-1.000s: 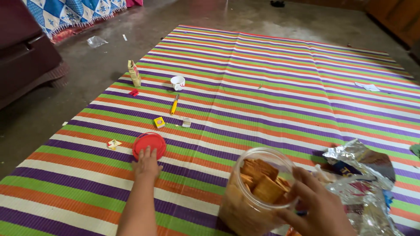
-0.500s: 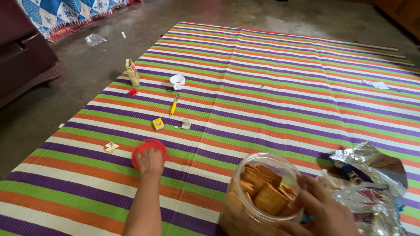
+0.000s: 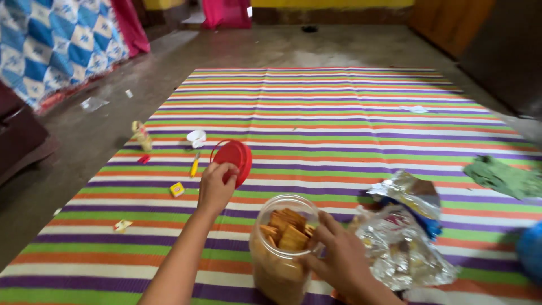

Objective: Transferring snacks into a storage jar, tidying items on a bed, and hanging a motorcycle helmet on a wall hook.

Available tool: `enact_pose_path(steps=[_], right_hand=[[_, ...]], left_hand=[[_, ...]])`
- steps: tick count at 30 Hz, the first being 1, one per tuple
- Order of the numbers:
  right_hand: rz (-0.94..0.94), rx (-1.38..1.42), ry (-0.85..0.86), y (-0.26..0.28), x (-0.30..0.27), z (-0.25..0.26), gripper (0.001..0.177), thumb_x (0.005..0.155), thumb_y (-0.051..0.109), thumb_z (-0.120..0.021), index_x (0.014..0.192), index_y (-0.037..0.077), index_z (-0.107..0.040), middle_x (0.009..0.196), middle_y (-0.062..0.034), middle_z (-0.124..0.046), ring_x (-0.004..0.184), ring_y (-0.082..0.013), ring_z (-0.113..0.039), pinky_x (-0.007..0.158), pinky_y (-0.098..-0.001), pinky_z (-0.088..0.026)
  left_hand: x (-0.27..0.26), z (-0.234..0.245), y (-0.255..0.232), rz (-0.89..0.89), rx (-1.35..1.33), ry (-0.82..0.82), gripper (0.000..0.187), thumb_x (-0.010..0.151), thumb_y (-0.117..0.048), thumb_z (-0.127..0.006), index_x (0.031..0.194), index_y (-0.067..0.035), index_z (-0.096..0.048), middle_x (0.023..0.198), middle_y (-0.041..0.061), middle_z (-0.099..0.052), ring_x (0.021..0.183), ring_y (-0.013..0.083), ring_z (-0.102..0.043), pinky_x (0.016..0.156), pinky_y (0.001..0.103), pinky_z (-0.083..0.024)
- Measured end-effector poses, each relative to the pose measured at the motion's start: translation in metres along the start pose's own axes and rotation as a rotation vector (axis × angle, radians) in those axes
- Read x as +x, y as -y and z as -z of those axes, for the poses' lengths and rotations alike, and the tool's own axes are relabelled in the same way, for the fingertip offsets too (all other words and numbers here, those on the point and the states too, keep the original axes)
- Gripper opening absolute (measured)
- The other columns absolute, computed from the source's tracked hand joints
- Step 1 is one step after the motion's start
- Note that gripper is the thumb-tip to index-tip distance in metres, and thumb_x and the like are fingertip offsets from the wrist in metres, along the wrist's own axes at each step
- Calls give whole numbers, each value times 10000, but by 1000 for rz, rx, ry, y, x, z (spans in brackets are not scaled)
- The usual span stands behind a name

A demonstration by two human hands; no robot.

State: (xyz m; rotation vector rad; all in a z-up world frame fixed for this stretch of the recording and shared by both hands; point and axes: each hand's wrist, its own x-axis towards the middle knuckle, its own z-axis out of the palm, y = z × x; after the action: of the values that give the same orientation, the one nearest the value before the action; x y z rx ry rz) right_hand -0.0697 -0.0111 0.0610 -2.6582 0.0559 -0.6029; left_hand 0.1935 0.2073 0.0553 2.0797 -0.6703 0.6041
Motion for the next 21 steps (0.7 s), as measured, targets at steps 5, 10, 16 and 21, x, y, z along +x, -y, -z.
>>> enact_pose_path(steps=[5,10,16,21], right_hand=[[-118,113,-103,-8,-13,63,421,624,374,-896,898,114,-709,1350,-138,-633,1019,-344,-708,809,-440,-580],[-67,81,-385,-47,-45,164,347,589,257,-922,774,53,-710,1268,-196,-684,1074,-353,-706,842,-427,-574],[-138,5,-571,-90,-115,274,369,594,196,-910,860,23,-721,1258,-159,-721,1158,-282,-735,907,-376,-582],[-318,-292,-624,-146,-186,295,416,519,251,-916,829,42,-734,1308,-116,-704,1008,-313,-726,827,-396,-579]], left_hand=[[20,-5,-116,-148,-145,37,135,868,-93,-722,1000,-101,-746,922,101,-665,868,276,-673,770,397,-551],[23,-15,-236,-197,-294,170,118,891,-108,-718,1000,-88,-756,887,60,-652,734,190,-636,659,339,-530],[-3,-77,-343,-387,-560,275,104,894,-87,-732,990,-53,-755,852,32,-633,708,144,-576,645,299,-497],[-51,-161,-417,-413,-786,447,146,846,-39,-669,964,-66,-752,851,36,-642,724,158,-597,670,310,-517]])
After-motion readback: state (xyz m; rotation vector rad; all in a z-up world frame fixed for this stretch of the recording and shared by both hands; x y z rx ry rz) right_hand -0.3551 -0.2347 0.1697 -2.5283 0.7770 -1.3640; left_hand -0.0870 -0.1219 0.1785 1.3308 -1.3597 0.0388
